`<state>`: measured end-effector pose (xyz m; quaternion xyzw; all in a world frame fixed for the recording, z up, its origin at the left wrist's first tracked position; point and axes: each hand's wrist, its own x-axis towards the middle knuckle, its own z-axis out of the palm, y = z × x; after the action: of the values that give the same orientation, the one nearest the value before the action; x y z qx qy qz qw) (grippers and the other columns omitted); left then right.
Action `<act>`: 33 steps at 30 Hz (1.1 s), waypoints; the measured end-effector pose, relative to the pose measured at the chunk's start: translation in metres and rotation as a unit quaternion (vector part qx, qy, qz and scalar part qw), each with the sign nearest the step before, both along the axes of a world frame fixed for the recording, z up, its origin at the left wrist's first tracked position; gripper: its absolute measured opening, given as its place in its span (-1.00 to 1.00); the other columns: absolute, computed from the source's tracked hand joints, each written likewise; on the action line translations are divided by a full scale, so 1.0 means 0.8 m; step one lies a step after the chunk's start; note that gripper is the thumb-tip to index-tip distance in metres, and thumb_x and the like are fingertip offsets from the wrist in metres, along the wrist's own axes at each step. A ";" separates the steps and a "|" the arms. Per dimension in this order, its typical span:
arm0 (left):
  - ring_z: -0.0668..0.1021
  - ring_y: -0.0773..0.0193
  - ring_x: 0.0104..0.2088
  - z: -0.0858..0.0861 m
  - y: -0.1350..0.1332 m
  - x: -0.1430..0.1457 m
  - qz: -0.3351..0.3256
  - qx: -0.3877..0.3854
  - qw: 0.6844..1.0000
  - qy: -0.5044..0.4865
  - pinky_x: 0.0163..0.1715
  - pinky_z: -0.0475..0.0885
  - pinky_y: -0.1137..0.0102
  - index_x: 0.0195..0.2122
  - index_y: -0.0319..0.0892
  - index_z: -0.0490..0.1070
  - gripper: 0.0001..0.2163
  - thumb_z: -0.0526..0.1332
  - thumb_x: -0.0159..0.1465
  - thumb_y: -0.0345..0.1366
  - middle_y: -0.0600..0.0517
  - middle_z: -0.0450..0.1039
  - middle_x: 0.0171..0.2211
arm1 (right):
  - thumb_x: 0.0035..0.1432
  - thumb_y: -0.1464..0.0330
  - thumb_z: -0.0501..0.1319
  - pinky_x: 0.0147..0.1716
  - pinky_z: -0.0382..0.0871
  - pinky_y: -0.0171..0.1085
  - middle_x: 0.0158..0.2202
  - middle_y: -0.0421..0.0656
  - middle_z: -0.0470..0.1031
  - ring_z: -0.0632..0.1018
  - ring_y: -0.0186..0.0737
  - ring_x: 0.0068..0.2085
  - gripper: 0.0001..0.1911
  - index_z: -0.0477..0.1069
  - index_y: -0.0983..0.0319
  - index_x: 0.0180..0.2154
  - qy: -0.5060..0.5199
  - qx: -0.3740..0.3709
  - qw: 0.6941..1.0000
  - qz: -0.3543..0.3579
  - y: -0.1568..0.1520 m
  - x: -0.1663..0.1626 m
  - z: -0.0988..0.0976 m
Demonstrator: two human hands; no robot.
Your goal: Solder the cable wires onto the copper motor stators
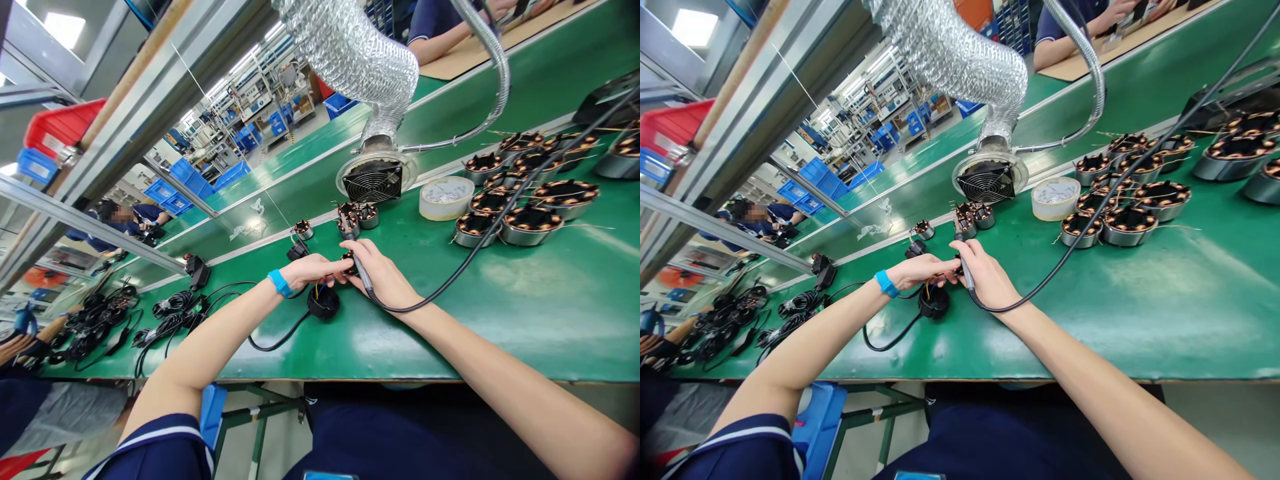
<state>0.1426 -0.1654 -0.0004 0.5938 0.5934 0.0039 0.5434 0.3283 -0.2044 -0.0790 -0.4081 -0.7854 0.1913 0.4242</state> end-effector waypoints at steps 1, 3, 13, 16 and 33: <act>0.29 0.39 -0.50 -0.004 0.000 0.006 0.010 -0.001 1.000 0.000 -0.47 0.05 0.39 -0.41 -0.31 0.60 -0.32 0.40 -0.09 0.35 0.00 0.43 -0.54 | 0.07 0.58 0.16 -0.13 0.52 -0.12 0.10 0.03 0.31 0.57 -0.01 -0.09 -0.32 0.15 0.22 0.25 -0.004 0.001 1.000 0.000 0.000 0.000 0.000; 0.19 0.43 -0.53 -0.009 0.001 0.014 0.022 -0.003 1.000 -0.009 -0.49 -0.03 0.37 -0.47 -0.31 0.58 -0.37 0.49 -0.19 0.27 0.03 0.39 -0.56 | 0.07 0.57 0.15 -0.17 0.52 -0.13 0.08 0.03 0.31 0.57 -0.03 -0.13 -0.31 0.16 0.21 0.24 -0.011 0.002 1.000 -0.002 0.000 0.000 -0.001; 0.12 0.51 -0.56 -0.009 -0.010 0.017 0.139 -0.030 0.987 -0.070 -0.51 -0.11 0.39 -0.54 -0.30 0.49 -0.53 0.59 -0.31 -0.07 0.09 0.35 -0.56 | 0.15 0.60 0.15 -0.12 0.50 -0.14 0.10 0.04 0.32 0.56 -0.05 -0.07 -0.38 0.17 0.20 0.23 -0.030 0.008 0.999 -0.019 -0.003 -0.007 0.004; 0.06 0.52 -0.58 -0.012 -0.013 0.017 0.171 -0.035 0.981 -0.087 -0.53 -0.13 0.40 -0.60 -0.25 0.41 -0.60 0.56 -0.30 -0.16 0.18 0.20 -0.65 | 0.19 0.61 0.13 -0.09 0.49 -0.17 0.06 0.02 0.35 0.55 -0.09 -0.06 -0.44 0.21 0.22 0.20 -0.056 0.019 0.998 -0.020 -0.005 -0.012 0.011; 0.34 0.35 -0.48 -0.016 -0.029 -0.019 0.090 0.030 0.993 -0.076 -0.40 0.19 0.41 -0.53 -0.25 0.53 -0.68 0.45 -0.04 -0.05 0.04 0.39 -0.56 | 0.22 0.59 0.14 -0.12 0.51 -0.18 0.05 0.02 0.38 0.56 -0.10 -0.08 -0.46 0.23 0.23 0.21 -0.065 0.034 0.997 -0.026 -0.009 -0.013 0.010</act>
<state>0.1271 -0.1884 -0.0131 0.5517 0.6012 0.1154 0.5664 0.3179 -0.2112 -0.0708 -0.4253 -0.8063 0.1262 0.3913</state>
